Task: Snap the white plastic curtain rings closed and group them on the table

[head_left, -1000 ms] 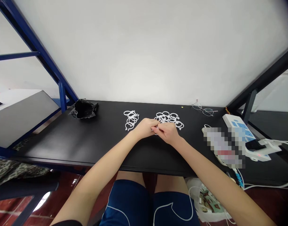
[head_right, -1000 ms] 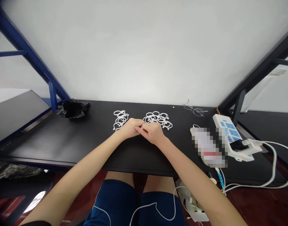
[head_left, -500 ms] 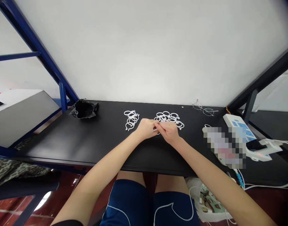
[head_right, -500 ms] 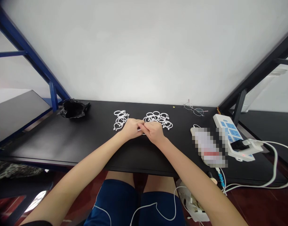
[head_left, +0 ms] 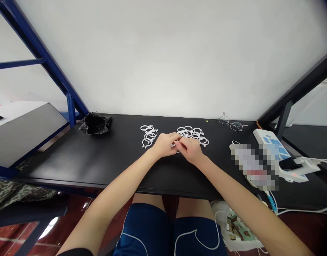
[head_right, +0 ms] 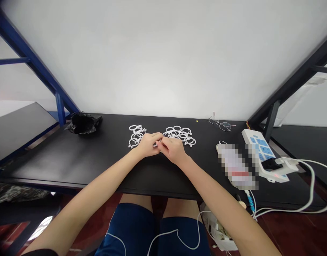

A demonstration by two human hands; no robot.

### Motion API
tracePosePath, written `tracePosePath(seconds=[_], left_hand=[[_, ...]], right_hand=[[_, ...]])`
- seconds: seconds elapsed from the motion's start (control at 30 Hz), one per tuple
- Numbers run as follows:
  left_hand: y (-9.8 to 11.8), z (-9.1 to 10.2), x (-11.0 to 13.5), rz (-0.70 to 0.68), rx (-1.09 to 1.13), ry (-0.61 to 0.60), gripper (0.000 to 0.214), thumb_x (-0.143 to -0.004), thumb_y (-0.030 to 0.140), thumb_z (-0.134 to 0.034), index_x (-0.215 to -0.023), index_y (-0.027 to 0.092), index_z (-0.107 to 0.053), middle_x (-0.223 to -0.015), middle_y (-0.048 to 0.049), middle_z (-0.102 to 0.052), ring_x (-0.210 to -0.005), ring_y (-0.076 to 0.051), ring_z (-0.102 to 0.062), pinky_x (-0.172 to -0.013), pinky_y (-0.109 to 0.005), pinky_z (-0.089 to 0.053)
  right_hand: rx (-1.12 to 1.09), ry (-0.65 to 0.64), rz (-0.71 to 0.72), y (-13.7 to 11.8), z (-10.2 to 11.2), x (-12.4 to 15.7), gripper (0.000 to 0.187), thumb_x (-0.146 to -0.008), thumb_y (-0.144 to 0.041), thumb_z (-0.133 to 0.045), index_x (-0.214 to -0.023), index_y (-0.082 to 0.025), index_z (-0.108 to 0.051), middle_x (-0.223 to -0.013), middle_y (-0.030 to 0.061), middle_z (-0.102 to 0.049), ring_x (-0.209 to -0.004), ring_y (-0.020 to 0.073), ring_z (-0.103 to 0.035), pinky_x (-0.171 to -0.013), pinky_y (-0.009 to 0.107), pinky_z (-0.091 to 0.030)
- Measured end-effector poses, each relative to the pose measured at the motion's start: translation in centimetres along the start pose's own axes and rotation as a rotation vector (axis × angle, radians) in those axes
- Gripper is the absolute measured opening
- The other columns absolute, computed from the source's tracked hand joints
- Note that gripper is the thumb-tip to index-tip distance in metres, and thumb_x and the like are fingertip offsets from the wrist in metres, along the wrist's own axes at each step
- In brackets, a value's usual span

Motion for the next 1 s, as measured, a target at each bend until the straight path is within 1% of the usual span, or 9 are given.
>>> tracePosePath(seconds=[0.17,0.37,0.47,0.6,0.67,0.73,0.8,0.9,1.0], left_hand=[[-0.3,-0.7,0.2,-0.013,-0.031,-0.025,0.005,-0.07,0.015,-0.047,-0.066,0.018,-0.049,-0.065,-0.0013,-0.06,-0.056,-0.012,-0.054,-0.051,-0.022,-0.038],[-0.7,-1.0,0.3,-0.027,0.018,-0.044,0.012,-0.073,0.014,-0.046,-0.062,0.018,-0.048,-0.06,-0.0001,-0.057,-0.053,-0.011,-0.051,-0.053,-0.021,-0.039],[-0.7,-1.1,0.3,-0.024,0.023,-0.078,0.012,-0.075,0.013,-0.045,-0.064,0.018,-0.05,-0.062,-0.0003,-0.058,-0.055,-0.011,-0.051,-0.055,-0.021,-0.04],[-0.7,-1.2,0.1,0.036,-0.035,-0.135,0.012,-0.074,0.011,-0.047,-0.064,0.018,-0.049,-0.066,-0.0012,-0.06,-0.059,-0.012,-0.054,-0.058,-0.022,-0.041],[-0.7,-1.1,-0.1,0.098,-0.097,-0.151,0.01,-0.077,0.012,-0.049,-0.068,0.018,-0.051,-0.07,-0.0018,-0.061,-0.062,-0.012,-0.056,-0.057,-0.022,-0.04],[-0.9,-0.8,-0.3,0.161,-0.159,-0.161,0.004,-0.081,0.018,-0.051,-0.08,0.018,-0.055,-0.079,-0.0025,-0.062,-0.066,-0.014,-0.058,-0.056,-0.022,-0.04],[-1.1,-0.5,-0.4,0.202,-0.196,-0.163,0.013,-0.085,0.024,-0.053,-0.096,0.019,-0.056,-0.091,-0.0037,-0.062,-0.077,-0.016,-0.06,-0.059,-0.023,-0.042],[-1.6,-0.3,-0.5,0.232,-0.224,-0.153,0.029,-0.083,0.025,-0.058,-0.111,0.02,-0.051,-0.106,-0.0059,-0.061,-0.097,-0.02,-0.057,-0.074,-0.028,-0.047],[-1.8,-0.5,-0.4,0.249,-0.232,-0.155,0.032,-0.081,0.023,-0.061,-0.111,0.019,-0.051,-0.108,-0.0071,-0.06,-0.103,-0.023,-0.053,-0.089,-0.037,-0.044]], right_hand=[[0.095,-0.045,-0.012,0.1,-0.1,-0.1,0.04,-0.096,-0.03,-0.044,-0.057,-0.019,-0.042,-0.047,-0.0031,-0.044,-0.044,0.0089,-0.037,-0.048,0.024,-0.028],[-0.018,-0.059,-0.008,0.1,-0.2,0.0,0.044,-0.097,-0.029,-0.043,-0.054,-0.02,-0.037,-0.046,-0.0037,-0.039,-0.044,0.0089,-0.034,-0.048,0.024,-0.029],[-0.013,-0.057,-0.048,0.3,-0.4,0.2,0.044,-0.096,-0.031,-0.042,-0.054,-0.02,-0.036,-0.046,-0.0031,-0.038,-0.044,0.0098,-0.035,-0.048,0.025,-0.028],[-0.05,-0.128,-0.149,0.8,-0.9,0.3,0.044,-0.097,-0.036,-0.037,-0.055,-0.021,-0.039,-0.048,-0.0018,-0.042,-0.045,0.0106,-0.037,-0.049,0.026,-0.031],[-0.089,-0.139,-0.218,1.3,-1.0,0.3,0.043,-0.097,-0.037,-0.036,-0.058,-0.02,-0.041,-0.05,-0.0017,-0.043,-0.046,0.0107,-0.039,-0.05,0.025,-0.032],[-0.102,-0.12,-0.292,1.9,-0.9,0.2,0.04,-0.098,-0.038,-0.037,-0.062,-0.02,-0.044,-0.053,-0.0022,-0.044,-0.048,0.0107,-0.04,-0.052,0.025,-0.033],[-0.098,-0.083,-0.365,2.6,-0.8,0.3,0.037,-0.097,-0.037,-0.041,-0.065,-0.02,-0.046,-0.054,-0.003,-0.044,-0.049,0.0105,-0.04,-0.053,0.025,-0.032],[-0.125,-0.077,-0.466,3.8,-0.9,0.5,0.03,-0.094,-0.037,-0.047,-0.07,-0.02,-0.049,-0.055,-0.0039,-0.046,-0.048,0.0099,-0.042,-0.052,0.025,-0.033],[-0.139,-0.118,-0.547,4.7,-1.2,0.9,0.021,-0.09,-0.034,-0.052,-0.075,-0.02,-0.052,-0.057,-0.004,-0.051,-0.046,0.01,-0.044,-0.051,0.025,-0.034]])
Point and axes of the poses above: each hand's wrist, its own x-axis away from the middle knuckle, its own z-axis out of the back of the hand, y = z × x, the point moved 4 cm from there along -x, towards the middle knuckle
